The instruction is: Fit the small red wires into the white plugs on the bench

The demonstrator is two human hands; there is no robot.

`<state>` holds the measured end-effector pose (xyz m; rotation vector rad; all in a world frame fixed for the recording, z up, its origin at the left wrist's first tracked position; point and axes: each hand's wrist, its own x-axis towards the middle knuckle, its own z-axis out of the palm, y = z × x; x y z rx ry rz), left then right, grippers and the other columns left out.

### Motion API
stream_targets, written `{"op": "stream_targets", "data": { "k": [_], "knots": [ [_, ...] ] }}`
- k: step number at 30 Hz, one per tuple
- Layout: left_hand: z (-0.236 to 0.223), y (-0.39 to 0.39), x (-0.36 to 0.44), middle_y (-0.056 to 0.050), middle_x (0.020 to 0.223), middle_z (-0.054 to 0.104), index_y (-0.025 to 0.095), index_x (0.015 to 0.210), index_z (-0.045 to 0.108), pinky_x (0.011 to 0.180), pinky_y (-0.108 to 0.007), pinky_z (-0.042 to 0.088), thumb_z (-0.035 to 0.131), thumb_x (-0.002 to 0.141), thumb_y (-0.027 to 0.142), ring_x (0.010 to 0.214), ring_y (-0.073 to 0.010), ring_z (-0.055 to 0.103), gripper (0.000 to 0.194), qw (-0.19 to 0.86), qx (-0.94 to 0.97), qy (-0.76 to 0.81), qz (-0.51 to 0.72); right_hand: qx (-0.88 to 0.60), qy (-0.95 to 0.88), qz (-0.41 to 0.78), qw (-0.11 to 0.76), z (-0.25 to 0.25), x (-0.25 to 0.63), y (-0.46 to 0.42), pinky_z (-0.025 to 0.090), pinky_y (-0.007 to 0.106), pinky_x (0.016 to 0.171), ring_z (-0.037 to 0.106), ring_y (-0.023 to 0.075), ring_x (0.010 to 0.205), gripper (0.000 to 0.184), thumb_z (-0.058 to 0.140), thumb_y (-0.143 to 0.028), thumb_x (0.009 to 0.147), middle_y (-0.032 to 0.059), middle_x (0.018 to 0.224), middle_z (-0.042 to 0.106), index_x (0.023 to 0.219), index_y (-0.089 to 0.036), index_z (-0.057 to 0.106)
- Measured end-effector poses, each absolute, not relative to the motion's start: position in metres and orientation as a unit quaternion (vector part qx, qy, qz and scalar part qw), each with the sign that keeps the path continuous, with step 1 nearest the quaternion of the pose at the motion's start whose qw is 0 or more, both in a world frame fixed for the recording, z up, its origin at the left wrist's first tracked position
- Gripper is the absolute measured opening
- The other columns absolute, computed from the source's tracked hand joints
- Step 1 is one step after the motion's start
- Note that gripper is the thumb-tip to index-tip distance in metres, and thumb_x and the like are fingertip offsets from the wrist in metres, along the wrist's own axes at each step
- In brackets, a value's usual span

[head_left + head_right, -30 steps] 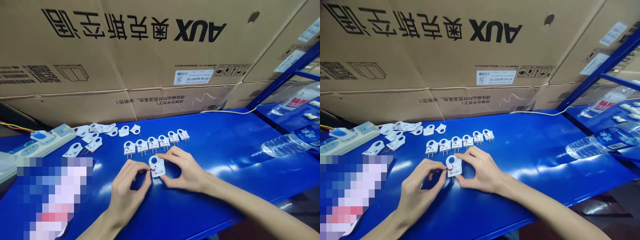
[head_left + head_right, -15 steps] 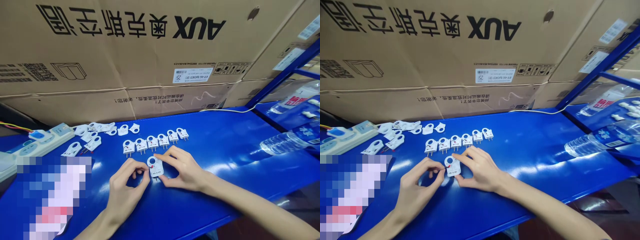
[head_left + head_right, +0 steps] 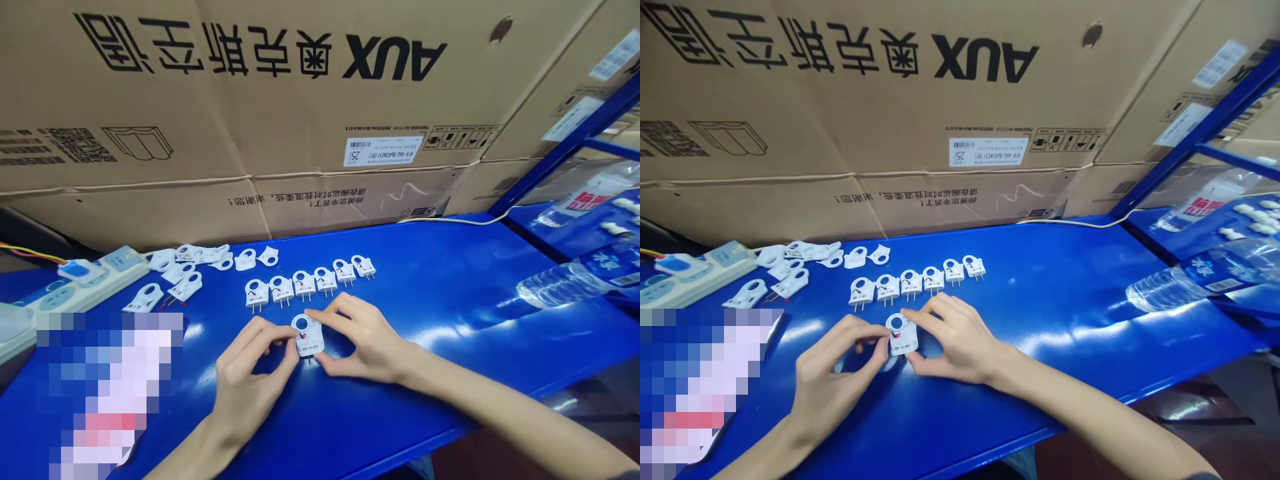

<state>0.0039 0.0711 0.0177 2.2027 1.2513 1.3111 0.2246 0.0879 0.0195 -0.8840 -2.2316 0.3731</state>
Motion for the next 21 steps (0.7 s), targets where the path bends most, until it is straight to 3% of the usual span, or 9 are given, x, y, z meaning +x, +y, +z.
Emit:
{"op": "stream_targets", "data": {
  "k": [5,12,21],
  "knots": [
    [0.0182,0.0714,0.0055,0.001,0.075,0.065,0.023,0.093,0.072,0.057,-0.026,0.048,0.067,0.091,0.013,0.065,-0.0121,0.056,0.011,0.131,0.766,0.427,0.462,-0.344,-0.858,0.157,0.347,0.0212,0.2246,0.0878,0.058,0.037,0.075,0.063,0.0211,0.085,0.05,0.072,-0.03,0.087,0.0069,0.1,0.069,0.134,-0.019,0.061],
    [0.0141,0.0715,0.001,0.001,0.077,0.062,0.027,0.111,0.075,0.063,-0.026,0.05,0.068,0.089,0.009,0.07,-0.0128,0.058,0.029,0.098,0.793,0.398,0.45,-0.346,-0.857,0.158,0.348,0.0192,0.2239,0.087,0.058,0.035,0.075,0.063,0.0198,0.085,0.05,0.071,-0.031,0.087,0.0062,0.099,0.068,0.135,-0.02,0.061],
    [0.0139,0.0725,0.0021,0.001,0.078,0.063,0.023,0.104,0.075,0.059,-0.024,0.049,0.068,0.09,0.01,0.069,-0.0111,0.056,0.02,0.094,0.792,0.406,0.446,-0.345,-0.856,0.155,0.354,0.0194,0.2239,0.088,0.058,0.035,0.073,0.062,0.0198,0.084,0.049,0.072,-0.032,0.087,0.0061,0.097,0.068,0.133,-0.018,0.062]
  ]
}}
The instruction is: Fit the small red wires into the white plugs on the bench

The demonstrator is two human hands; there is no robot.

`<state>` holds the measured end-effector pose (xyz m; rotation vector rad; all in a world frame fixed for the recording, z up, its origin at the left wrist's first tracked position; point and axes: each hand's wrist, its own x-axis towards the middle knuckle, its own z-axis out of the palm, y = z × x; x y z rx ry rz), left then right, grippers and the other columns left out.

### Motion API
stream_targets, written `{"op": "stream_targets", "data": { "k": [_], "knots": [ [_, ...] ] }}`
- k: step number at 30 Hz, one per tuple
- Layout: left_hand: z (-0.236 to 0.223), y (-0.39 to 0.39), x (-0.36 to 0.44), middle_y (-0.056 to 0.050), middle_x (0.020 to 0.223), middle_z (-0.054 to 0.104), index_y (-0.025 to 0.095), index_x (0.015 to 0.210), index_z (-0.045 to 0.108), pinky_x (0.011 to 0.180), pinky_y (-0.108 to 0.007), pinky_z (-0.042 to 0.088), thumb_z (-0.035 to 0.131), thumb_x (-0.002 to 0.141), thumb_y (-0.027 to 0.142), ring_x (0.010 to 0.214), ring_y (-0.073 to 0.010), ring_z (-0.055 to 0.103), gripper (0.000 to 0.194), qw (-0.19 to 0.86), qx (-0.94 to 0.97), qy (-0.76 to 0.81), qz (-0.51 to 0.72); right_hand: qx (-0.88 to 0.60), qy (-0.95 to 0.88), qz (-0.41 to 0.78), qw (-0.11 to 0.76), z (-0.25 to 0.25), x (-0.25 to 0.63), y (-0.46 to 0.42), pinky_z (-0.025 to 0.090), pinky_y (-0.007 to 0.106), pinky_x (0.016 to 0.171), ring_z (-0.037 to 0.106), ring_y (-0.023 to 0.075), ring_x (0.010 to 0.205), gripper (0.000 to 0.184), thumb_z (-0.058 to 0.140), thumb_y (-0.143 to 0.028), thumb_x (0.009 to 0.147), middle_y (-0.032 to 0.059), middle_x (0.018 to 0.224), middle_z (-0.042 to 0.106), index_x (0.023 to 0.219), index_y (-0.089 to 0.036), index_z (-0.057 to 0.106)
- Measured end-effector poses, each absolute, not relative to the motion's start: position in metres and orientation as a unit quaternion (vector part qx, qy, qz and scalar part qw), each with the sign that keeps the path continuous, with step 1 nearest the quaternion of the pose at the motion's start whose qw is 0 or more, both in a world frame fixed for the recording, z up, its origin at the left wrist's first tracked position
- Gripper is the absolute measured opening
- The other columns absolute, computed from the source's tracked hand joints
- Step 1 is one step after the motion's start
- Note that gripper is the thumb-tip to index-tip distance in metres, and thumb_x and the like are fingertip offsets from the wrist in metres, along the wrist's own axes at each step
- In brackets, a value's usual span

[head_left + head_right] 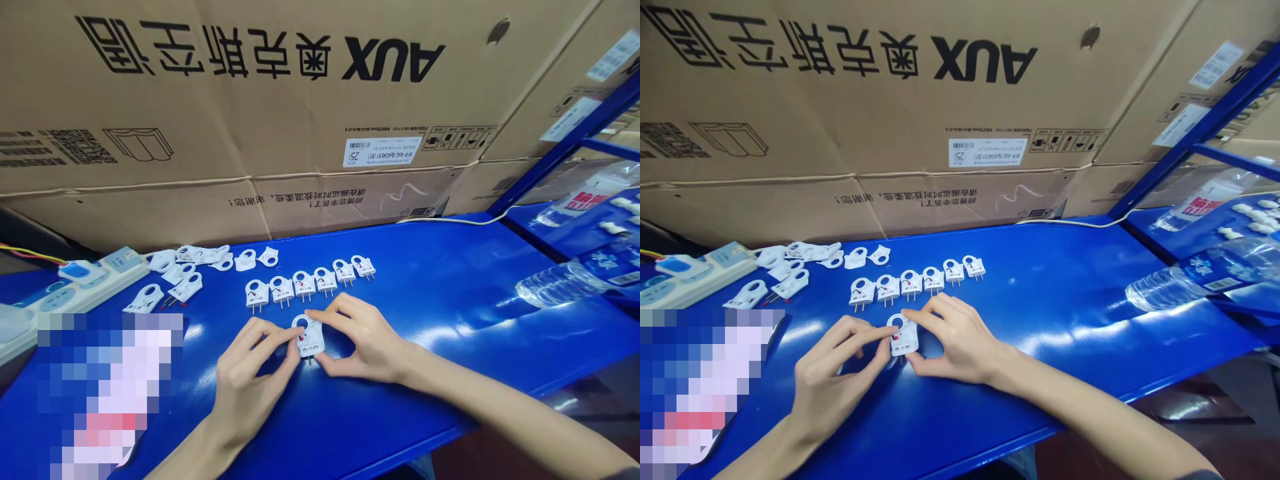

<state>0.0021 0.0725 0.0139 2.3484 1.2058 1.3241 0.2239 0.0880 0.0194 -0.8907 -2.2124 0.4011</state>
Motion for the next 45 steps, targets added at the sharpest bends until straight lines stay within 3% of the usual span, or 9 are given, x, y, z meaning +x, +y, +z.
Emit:
{"op": "stream_targets", "data": {
  "k": [9,22,29,45],
  "knots": [
    [0.018,0.0721,0.0044,-0.001,0.083,0.071,0.026,0.101,0.076,0.064,-0.026,0.056,0.068,0.091,0.015,0.072,-0.0133,0.064,0.017,0.104,0.795,0.4,0.444,-0.34,-0.859,0.153,0.35,0.0171,0.225,0.0876,0.057,0.035,0.074,0.062,0.0203,0.084,0.049,0.072,-0.034,0.087,0.007,0.097,0.068,0.133,-0.017,0.062],
    [0.0182,0.0727,0.0031,0.0,0.084,0.07,0.023,0.101,0.076,0.061,-0.023,0.052,0.069,0.09,0.013,0.067,-0.0106,0.061,0.017,0.083,0.796,0.401,0.445,-0.339,-0.859,0.144,0.356,0.0176,0.2262,0.0885,0.057,0.035,0.074,0.062,0.0201,0.084,0.049,0.072,-0.032,0.088,0.007,0.098,0.069,0.134,-0.017,0.062],
    [0.0146,0.0734,0.002,-0.001,0.086,0.069,0.021,0.101,0.073,0.07,-0.025,0.053,0.069,0.089,0.009,0.075,-0.012,0.062,0.017,0.079,0.811,0.385,0.433,-0.336,-0.857,0.139,0.366,0.0181,0.2257,0.0885,0.057,0.034,0.074,0.062,0.0197,0.085,0.047,0.07,-0.031,0.088,0.0071,0.098,0.069,0.133,-0.017,0.061],
    [0.0133,0.0707,-0.0009,-0.003,0.096,0.072,0.023,0.119,0.071,0.075,-0.03,0.051,0.064,0.092,0.007,0.079,-0.0147,0.064,0.032,-0.045,0.853,0.376,0.36,-0.37,-0.833,0.166,0.375,0.0192,0.224,0.087,0.058,0.034,0.077,0.063,0.0191,0.087,0.046,0.07,-0.029,0.088,0.0056,0.099,0.067,0.132,-0.02,0.063]
  ]
}}
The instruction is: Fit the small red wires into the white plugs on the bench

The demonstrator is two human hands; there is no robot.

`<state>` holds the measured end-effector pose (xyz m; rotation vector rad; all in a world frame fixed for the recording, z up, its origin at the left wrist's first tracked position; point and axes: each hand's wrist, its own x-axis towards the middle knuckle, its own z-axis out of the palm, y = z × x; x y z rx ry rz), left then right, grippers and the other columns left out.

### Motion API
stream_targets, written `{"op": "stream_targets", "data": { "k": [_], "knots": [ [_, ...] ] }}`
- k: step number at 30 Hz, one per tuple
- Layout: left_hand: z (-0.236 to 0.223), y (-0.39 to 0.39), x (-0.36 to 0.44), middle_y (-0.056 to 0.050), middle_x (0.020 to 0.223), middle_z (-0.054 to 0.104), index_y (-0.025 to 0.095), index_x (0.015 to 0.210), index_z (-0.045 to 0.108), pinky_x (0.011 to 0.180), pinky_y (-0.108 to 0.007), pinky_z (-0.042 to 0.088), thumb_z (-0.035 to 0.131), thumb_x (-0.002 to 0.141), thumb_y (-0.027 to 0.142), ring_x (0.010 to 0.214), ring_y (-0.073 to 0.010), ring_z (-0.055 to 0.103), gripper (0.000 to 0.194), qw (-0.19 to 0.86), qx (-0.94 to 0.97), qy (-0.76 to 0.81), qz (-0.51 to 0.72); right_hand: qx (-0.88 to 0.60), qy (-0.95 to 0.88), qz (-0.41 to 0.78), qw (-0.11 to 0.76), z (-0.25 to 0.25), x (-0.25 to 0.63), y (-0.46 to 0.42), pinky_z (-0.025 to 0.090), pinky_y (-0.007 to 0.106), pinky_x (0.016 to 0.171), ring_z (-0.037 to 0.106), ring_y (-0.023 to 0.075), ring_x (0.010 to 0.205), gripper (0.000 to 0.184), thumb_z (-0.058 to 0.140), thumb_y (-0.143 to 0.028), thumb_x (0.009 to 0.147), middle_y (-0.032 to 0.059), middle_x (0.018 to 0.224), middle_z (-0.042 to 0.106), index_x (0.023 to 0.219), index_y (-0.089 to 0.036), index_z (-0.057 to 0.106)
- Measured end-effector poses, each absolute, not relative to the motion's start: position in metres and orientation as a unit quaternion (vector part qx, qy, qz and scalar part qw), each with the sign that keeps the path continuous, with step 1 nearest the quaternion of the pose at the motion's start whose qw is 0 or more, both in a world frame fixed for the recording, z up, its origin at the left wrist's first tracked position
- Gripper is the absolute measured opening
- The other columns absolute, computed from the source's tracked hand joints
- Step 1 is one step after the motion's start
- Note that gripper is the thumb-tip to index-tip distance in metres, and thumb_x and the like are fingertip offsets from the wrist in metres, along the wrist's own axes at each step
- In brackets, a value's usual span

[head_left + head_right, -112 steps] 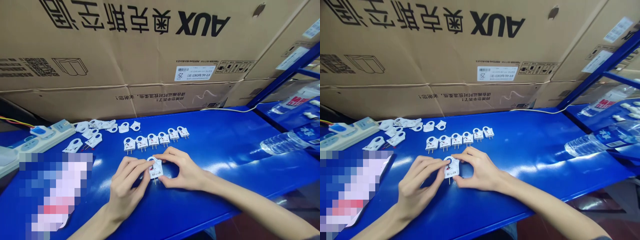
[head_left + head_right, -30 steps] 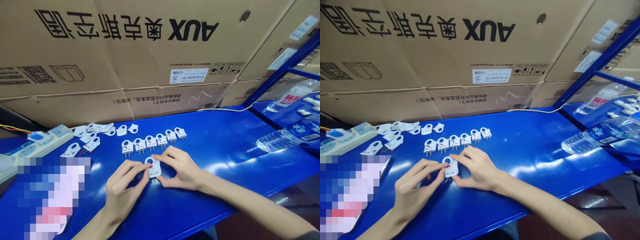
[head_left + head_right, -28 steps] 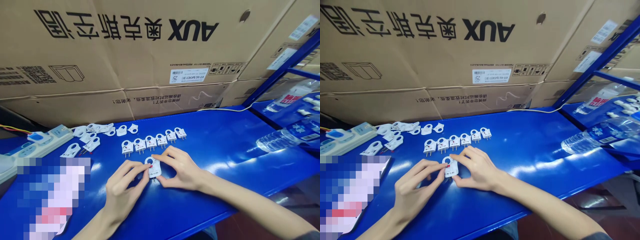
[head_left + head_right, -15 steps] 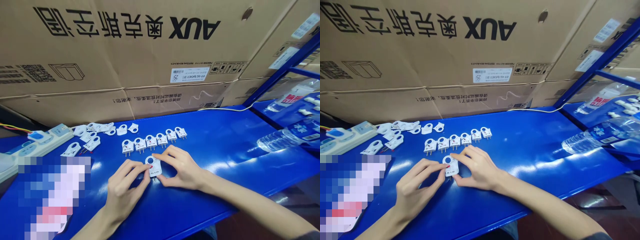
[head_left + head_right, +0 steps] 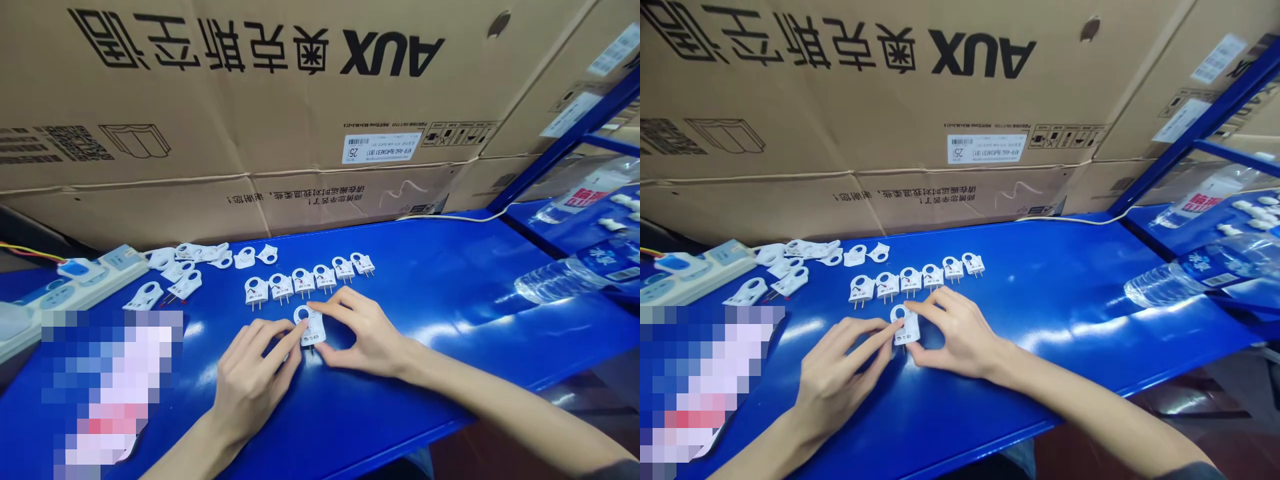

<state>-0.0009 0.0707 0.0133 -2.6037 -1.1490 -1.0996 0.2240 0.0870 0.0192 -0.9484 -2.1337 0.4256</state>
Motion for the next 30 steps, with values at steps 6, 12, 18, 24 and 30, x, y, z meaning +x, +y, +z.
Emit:
{"op": "stream_targets", "data": {
  "k": [6,12,18,24,30],
  "knots": [
    [0.013,0.071,0.004,-0.007,0.105,0.071,0.023,0.126,0.069,0.072,-0.032,0.048,0.06,0.095,0.012,0.086,-0.0181,0.063,0.034,0.083,-0.861,-0.389,-0.317,-0.409,-0.811,0.2,0.366,0.021,0.224,0.088,0.058,0.035,0.079,0.065,0.0196,0.089,0.043,0.071,-0.029,0.087,0.0059,0.099,0.067,0.128,-0.02,0.067],
    [0.012,0.07,0.004,-0.008,0.103,0.068,0.017,0.128,0.064,0.073,-0.032,0.048,0.061,0.096,0.014,0.089,-0.019,0.063,0.033,0.074,-0.846,-0.416,-0.327,-0.416,-0.803,0.212,0.37,0.018,0.221,0.089,0.057,0.035,0.081,0.066,0.0196,0.089,0.039,0.072,-0.029,0.086,0.0048,0.098,0.069,0.124,-0.021,0.068],
    [0.013,0.058,0.01,-0.003,0.081,0.065,0.016,0.103,0.065,0.063,-0.029,0.045,0.064,0.09,0.008,0.071,-0.0152,0.056,0.015,0.032,-0.866,-0.295,-0.403,-0.409,-0.797,0.233,0.379,0.017,0.22,0.087,0.056,0.036,0.085,0.067,0.0199,0.094,0.035,0.075,-0.031,0.087,0.005,0.104,0.072,0.12,-0.022,0.067],
    [0.01,0.046,0.021,0.001,0.061,0.056,0.019,0.076,0.063,0.049,-0.029,0.038,0.058,0.093,0.018,0.057,-0.0142,0.051,0.018,-0.021,-0.921,-0.193,-0.337,-0.384,-0.809,0.23,0.38,0.014,0.207,0.088,0.055,0.035,0.087,0.066,0.0188,0.097,0.019,0.071,-0.031,0.092,0.0043,0.104,0.07,0.107,-0.022,0.065],
    [0.006,0.04,0.02,0.003,0.053,0.052,0.021,0.064,0.058,0.043,-0.031,0.035,0.052,0.096,0.025,0.05,-0.0136,0.047,0.033,0.015,-0.931,-0.159,-0.328,-0.347,-0.845,0.156,0.377,0.021,0.172,0.109,0.051,0.037,0.094,0.062,0.0205,0.103,0.017,0.066,-0.035,0.098,0.0068,0.111,0.069,0.108,-0.021,0.068]
  ]
}}
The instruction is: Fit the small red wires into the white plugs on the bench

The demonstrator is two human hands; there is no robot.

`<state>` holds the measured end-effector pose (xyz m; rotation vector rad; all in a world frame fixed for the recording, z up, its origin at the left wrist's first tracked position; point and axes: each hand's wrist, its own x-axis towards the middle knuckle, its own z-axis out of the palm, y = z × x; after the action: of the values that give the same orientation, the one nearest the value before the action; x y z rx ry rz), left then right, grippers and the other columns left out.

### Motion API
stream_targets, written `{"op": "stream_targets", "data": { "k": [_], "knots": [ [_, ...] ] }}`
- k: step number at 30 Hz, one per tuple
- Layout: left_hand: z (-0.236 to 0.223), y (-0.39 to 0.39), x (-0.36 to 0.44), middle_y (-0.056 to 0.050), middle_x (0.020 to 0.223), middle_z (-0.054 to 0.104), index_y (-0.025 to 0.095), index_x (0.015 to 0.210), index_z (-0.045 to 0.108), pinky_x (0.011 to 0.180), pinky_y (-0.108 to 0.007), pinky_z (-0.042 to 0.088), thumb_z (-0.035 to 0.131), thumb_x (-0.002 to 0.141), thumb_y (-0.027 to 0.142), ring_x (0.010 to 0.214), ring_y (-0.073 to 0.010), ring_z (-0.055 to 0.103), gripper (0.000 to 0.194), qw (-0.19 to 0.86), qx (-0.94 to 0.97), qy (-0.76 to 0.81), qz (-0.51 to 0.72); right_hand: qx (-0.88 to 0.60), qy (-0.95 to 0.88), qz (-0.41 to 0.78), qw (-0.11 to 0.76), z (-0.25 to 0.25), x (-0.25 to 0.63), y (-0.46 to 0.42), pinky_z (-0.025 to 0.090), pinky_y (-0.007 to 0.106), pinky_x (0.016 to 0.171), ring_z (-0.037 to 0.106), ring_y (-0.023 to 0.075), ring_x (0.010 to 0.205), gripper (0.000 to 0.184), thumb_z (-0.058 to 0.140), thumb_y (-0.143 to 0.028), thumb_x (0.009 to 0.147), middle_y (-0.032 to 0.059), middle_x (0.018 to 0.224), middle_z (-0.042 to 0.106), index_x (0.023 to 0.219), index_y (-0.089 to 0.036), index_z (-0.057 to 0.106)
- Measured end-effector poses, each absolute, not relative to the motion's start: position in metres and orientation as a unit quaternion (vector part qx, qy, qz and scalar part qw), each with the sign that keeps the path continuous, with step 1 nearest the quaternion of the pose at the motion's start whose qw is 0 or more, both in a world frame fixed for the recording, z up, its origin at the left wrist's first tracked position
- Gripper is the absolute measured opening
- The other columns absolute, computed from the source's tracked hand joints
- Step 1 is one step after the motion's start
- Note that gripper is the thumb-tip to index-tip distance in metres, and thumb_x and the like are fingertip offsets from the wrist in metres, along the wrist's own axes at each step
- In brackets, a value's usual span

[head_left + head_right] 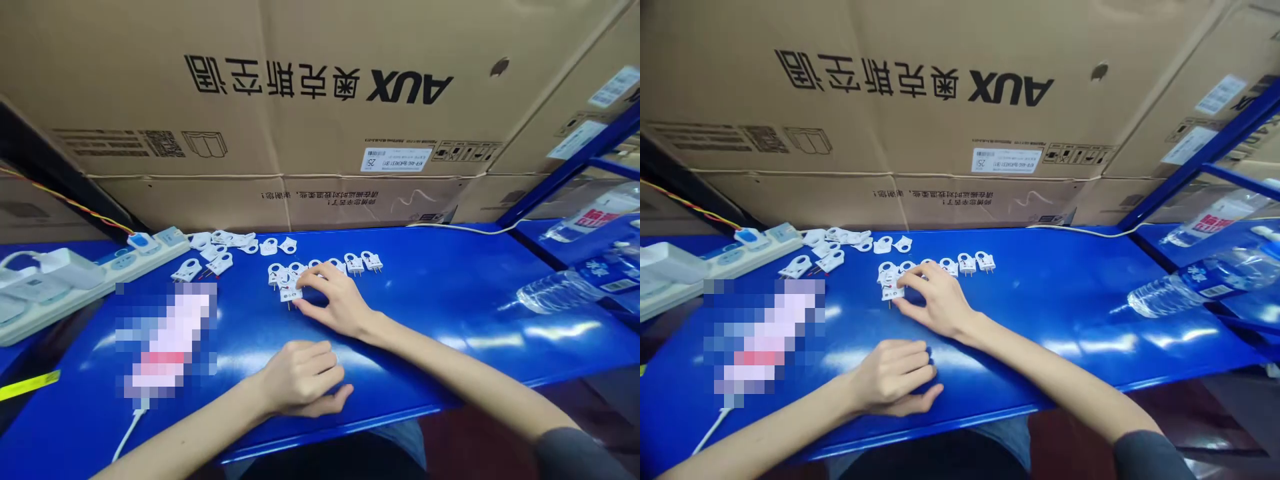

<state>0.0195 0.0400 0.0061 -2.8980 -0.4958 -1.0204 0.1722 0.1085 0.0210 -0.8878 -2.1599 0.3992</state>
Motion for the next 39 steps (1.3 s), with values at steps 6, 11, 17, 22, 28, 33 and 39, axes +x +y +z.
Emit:
{"op": "stream_targets", "data": {
  "k": [6,11,17,22,28,33,39],
  "knots": [
    [0.009,0.031,0.022,0.001,0.058,0.06,0.023,0.068,0.06,0.047,-0.03,0.042,0.052,0.098,0.027,0.055,-0.0152,0.055,0.031,0.054,-0.955,-0.13,-0.262,-0.379,-0.88,0.106,0.266,0.03,0.115,0.137,0.045,0.036,0.095,0.054,0.0228,0.116,0.025,0.058,-0.044,0.103,0.0048,0.121,0.067,0.116,-0.024,0.067],
    [0.007,0.025,0.021,0.0,0.059,0.061,0.024,0.068,0.06,0.048,-0.029,0.042,0.052,0.098,0.029,0.056,-0.0161,0.057,0.031,0.084,-0.958,-0.135,-0.237,-0.423,-0.878,0.08,0.212,0.022,0.085,0.144,0.041,0.043,0.099,0.049,0.0275,0.12,0.025,0.056,-0.04,0.104,0.0096,0.128,0.063,0.117,-0.022,0.068],
    [0.003,0.021,0.017,-0.002,0.062,0.061,0.021,0.074,0.062,0.053,-0.028,0.044,0.054,0.098,0.035,0.061,-0.0168,0.059,0.029,0.084,-0.952,-0.202,-0.214,-0.44,-0.868,0.059,0.222,0.023,0.085,0.136,0.041,0.045,0.1,0.047,0.0299,0.122,0.027,0.058,-0.038,0.101,0.0122,0.134,0.059,0.115,-0.017,0.069],
    [0.003,0.014,0.017,-0.004,0.074,0.065,0.018,0.082,0.064,0.065,-0.028,0.05,0.05,0.101,0.03,0.073,-0.018,0.064,0.026,0.072,-0.925,-0.32,-0.193,-0.464,-0.851,0.039,0.244,0.039,0.114,0.11,0.04,0.046,0.104,0.045,0.0298,0.129,0.033,0.053,-0.031,0.102,0.0118,0.146,0.054,0.131,-0.019,0.062],
    [0.009,-0.01,-0.003,-0.011,0.102,0.067,0.015,0.112,0.066,0.078,-0.04,0.054,0.044,0.104,0.032,0.094,-0.0268,0.064,0.029,0.069,-0.837,-0.507,-0.196,-0.541,-0.81,0.049,0.22,0.036,0.198,0.038,0.041,0.053,0.108,0.046,0.0335,0.136,0.041,0.056,-0.035,0.101,0.0146,0.148,0.054,0.138,-0.018,0.059],
    [0.009,-0.017,-0.01,-0.017,0.137,0.06,0.018,0.137,0.058,0.098,-0.05,0.053,0.047,0.103,0.041,0.127,-0.0333,0.057,0.043,0.036,-0.776,-0.596,-0.206,-0.608,-0.773,0.048,0.175,0.017,0.23,-0.014,0.028,0.062,0.122,0.032,0.034,0.152,0.056,0.042,-0.048,0.107,0.0137,0.162,0.043,0.155,-0.02,0.044],
    [-0.007,-0.024,0.0,-0.019,0.16,0.046,0.019,0.151,0.049,0.119,-0.064,0.033,0.04,0.105,0.045,0.15,-0.0357,0.039,0.054,0.048,-0.773,-0.607,-0.177,-0.641,-0.756,0.049,0.122,-0.001,0.218,-0.031,0.02,0.066,0.124,0.022,0.0332,0.158,0.056,0.031,-0.04,0.108,0.0114,0.169,0.029,0.161,-0.022,0.035]
  ]
}}
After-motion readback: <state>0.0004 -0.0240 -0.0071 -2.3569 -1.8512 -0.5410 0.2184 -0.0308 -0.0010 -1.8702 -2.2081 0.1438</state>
